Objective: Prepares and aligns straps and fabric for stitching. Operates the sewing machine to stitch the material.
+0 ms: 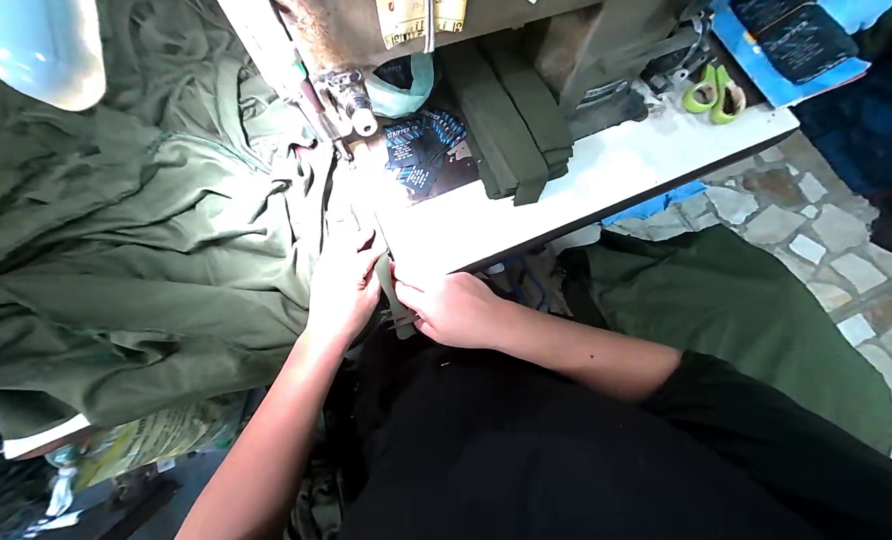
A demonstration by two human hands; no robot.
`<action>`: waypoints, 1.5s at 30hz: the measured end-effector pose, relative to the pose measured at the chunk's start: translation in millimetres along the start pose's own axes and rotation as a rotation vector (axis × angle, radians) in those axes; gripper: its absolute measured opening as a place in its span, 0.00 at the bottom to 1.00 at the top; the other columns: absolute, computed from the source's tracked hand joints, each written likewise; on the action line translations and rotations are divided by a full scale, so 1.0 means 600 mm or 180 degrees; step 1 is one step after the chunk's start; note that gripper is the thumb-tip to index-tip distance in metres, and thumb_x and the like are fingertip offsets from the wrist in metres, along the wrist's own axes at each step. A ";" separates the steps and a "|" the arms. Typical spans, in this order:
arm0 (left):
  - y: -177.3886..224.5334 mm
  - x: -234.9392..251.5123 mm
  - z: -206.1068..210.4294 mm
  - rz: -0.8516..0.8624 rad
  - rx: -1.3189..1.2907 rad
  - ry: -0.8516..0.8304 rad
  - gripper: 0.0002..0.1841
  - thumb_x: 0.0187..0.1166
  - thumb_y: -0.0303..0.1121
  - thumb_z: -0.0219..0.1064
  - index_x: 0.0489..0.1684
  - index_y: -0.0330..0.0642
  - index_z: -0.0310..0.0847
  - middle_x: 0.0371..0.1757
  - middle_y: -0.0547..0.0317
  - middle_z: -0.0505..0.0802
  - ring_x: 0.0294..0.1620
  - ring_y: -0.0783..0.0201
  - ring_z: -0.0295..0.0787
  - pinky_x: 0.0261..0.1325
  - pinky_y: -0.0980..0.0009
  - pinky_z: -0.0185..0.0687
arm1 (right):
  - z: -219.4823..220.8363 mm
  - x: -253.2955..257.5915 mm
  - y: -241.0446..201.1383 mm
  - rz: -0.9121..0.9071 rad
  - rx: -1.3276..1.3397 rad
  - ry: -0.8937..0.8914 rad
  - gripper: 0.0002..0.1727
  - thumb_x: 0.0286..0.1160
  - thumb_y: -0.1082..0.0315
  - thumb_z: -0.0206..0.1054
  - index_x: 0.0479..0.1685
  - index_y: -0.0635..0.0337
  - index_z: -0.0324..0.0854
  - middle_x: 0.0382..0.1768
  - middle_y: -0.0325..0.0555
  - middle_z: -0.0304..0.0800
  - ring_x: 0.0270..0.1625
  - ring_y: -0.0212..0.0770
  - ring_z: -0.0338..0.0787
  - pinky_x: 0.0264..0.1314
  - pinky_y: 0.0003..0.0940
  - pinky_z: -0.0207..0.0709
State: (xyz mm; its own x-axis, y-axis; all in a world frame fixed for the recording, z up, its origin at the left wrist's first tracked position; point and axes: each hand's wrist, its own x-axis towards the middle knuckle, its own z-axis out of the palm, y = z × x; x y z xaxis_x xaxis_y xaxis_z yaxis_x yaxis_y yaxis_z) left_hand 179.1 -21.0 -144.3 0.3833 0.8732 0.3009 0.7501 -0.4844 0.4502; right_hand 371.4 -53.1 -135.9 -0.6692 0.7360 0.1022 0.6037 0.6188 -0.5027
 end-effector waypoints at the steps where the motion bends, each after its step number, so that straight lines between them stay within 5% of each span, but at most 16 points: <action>1: 0.001 0.000 -0.001 -0.0004 -0.0009 0.0005 0.13 0.80 0.24 0.60 0.45 0.29 0.93 0.67 0.35 0.90 0.71 0.36 0.84 0.75 0.41 0.71 | 0.000 0.000 0.000 0.0003 0.0007 -0.0005 0.15 0.77 0.71 0.65 0.57 0.67 0.87 0.72 0.57 0.84 0.52 0.54 0.95 0.41 0.49 0.87; 12: -0.005 -0.003 -0.005 0.0228 0.0157 -0.0284 0.18 0.76 0.25 0.57 0.54 0.29 0.91 0.73 0.36 0.86 0.75 0.34 0.81 0.76 0.36 0.68 | -0.012 0.000 -0.004 0.0147 0.0053 -0.0297 0.12 0.77 0.71 0.64 0.54 0.65 0.86 0.72 0.58 0.84 0.46 0.55 0.95 0.38 0.51 0.85; 18: -0.011 -0.002 -0.004 0.0293 0.0095 -0.0247 0.19 0.73 0.28 0.58 0.53 0.31 0.92 0.73 0.36 0.86 0.75 0.33 0.80 0.76 0.35 0.68 | -0.007 0.002 0.002 -0.0042 -0.0045 -0.0028 0.09 0.75 0.71 0.66 0.46 0.64 0.87 0.55 0.56 0.90 0.44 0.53 0.94 0.34 0.49 0.85; 23: -0.018 0.000 -0.002 0.0412 0.0090 -0.0171 0.19 0.71 0.29 0.58 0.52 0.32 0.93 0.71 0.35 0.87 0.75 0.33 0.80 0.76 0.34 0.68 | -0.023 0.008 -0.005 0.0140 -0.0011 -0.0343 0.10 0.79 0.70 0.62 0.51 0.62 0.87 0.57 0.55 0.88 0.46 0.54 0.93 0.38 0.51 0.85; 36: -0.043 0.018 0.002 0.0514 0.0251 0.0042 0.21 0.71 0.32 0.56 0.54 0.33 0.92 0.70 0.36 0.88 0.74 0.34 0.81 0.75 0.34 0.69 | -0.034 0.038 0.007 -0.0031 -0.0145 -0.0277 0.09 0.79 0.71 0.63 0.44 0.65 0.88 0.47 0.55 0.90 0.44 0.54 0.93 0.36 0.51 0.84; 41: -0.052 0.043 -0.003 0.0455 0.0289 0.0032 0.23 0.73 0.31 0.55 0.61 0.35 0.90 0.70 0.35 0.87 0.74 0.33 0.80 0.75 0.33 0.65 | -0.045 0.062 0.016 0.0049 -0.0096 -0.0345 0.08 0.80 0.71 0.64 0.42 0.66 0.87 0.49 0.56 0.90 0.46 0.54 0.93 0.39 0.52 0.85; 45: -0.068 0.070 -0.003 0.0679 0.0353 0.0173 0.24 0.80 0.37 0.51 0.61 0.37 0.90 0.70 0.38 0.88 0.73 0.36 0.82 0.72 0.37 0.72 | -0.060 0.086 0.020 0.0258 -0.0116 -0.0577 0.09 0.80 0.70 0.64 0.47 0.64 0.88 0.57 0.55 0.89 0.53 0.55 0.92 0.46 0.55 0.84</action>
State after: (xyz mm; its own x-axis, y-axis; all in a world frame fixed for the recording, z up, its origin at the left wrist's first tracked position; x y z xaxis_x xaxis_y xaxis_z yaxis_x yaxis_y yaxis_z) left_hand 163.4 35.2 -148.6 0.5120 0.7463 0.4253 0.7111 -0.6460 0.2775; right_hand 359.8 2.3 -106.1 -0.6828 0.7244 -0.0952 0.6719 0.5715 -0.4711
